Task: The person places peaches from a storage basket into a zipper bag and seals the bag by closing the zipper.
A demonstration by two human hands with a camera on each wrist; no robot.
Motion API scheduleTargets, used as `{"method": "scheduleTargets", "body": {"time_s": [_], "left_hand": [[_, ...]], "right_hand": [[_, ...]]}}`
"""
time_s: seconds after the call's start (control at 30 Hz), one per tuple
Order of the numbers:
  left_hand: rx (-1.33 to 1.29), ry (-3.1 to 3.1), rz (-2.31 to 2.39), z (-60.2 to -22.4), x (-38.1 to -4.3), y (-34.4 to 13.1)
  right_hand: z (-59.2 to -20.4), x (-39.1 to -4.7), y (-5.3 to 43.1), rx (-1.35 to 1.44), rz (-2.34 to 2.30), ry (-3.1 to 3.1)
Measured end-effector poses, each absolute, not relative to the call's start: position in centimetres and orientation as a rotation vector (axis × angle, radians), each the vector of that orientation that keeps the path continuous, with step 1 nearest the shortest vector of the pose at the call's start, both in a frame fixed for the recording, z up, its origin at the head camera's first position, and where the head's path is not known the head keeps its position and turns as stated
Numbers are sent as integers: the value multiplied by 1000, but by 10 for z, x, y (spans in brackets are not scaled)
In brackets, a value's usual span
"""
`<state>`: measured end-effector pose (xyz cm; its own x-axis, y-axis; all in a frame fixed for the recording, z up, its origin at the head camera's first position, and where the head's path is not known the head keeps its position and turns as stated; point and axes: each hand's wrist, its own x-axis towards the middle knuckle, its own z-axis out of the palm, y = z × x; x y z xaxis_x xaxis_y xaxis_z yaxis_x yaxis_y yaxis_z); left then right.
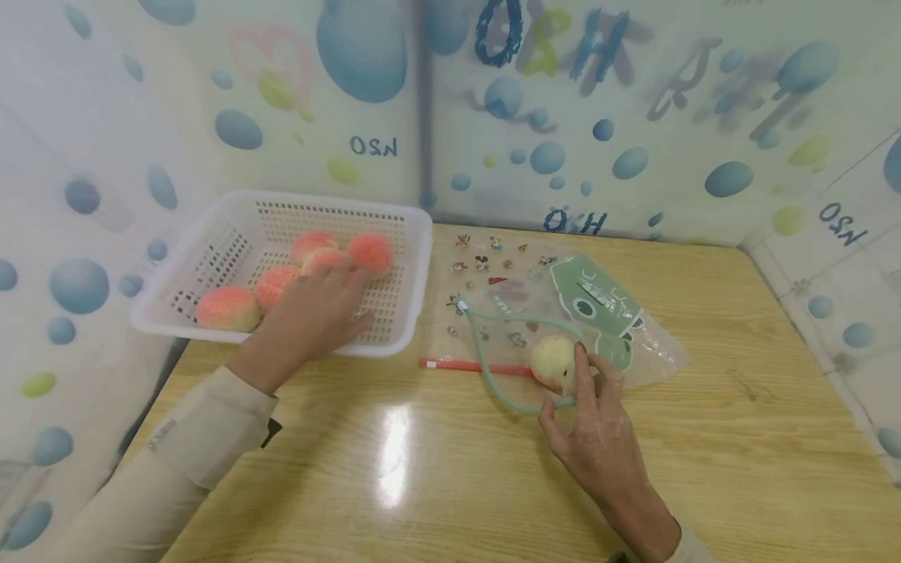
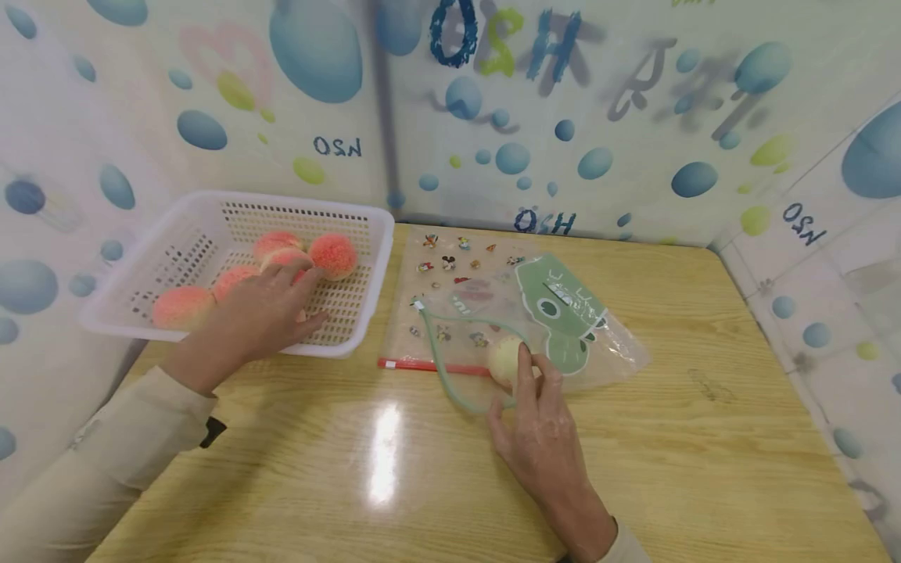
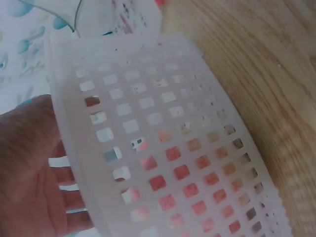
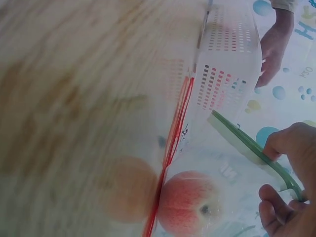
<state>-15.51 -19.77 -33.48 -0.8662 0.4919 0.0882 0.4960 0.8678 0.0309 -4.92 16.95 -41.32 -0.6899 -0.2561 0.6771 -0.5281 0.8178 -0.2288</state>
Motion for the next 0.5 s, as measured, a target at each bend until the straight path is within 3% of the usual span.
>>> {"method": "scheduleTargets", "body": {"time_s": [0.27, 0.5], "left_hand": [[-658, -2993, 2, -328, -157, -211], [-752, -2716, -32, -335, -152, -220]], "right_hand": [[-414, -49, 171, 588, 570, -2330], [-415, -49, 172, 581, 576, -2325]]}}
